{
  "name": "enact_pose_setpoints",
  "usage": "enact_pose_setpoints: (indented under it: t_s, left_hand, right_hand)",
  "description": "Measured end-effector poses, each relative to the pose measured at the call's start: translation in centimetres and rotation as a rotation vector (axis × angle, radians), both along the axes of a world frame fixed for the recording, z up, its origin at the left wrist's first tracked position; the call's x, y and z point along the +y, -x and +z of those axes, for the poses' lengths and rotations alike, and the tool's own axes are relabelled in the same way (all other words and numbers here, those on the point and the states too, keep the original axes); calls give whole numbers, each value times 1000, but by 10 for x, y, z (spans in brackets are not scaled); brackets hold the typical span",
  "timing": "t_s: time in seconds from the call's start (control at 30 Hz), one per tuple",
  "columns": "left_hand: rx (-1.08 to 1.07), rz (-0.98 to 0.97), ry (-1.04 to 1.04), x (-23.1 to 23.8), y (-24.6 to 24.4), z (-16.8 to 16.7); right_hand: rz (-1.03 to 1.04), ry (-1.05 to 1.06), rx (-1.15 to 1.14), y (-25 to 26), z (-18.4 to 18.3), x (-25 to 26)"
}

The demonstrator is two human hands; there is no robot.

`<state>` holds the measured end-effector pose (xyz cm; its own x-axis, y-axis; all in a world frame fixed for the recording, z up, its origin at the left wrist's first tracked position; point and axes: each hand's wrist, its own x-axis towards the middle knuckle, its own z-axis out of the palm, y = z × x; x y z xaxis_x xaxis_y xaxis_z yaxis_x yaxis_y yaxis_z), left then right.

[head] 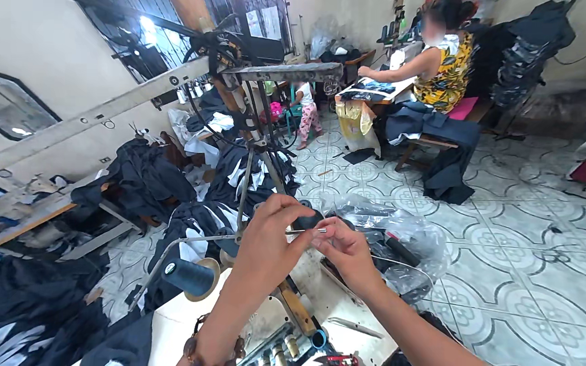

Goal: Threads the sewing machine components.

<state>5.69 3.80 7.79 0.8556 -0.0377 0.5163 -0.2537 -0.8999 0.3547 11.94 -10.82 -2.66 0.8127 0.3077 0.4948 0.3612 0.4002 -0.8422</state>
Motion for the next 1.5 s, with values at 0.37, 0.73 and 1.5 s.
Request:
enact_pose_setpoints:
  t_s: [0.37,0.73,1.5]
  left_hand:
    - [171,-7,366,-17,71,-97]
    - [299,-8,803,-24,100,-151]
    - [315,-88,801,2,139,-164]
  right_hand:
    - [143,164,140,50,-79,-20]
    - [182,231,222,92,-102,-25]
    - [46,150,152,44,-30,-17]
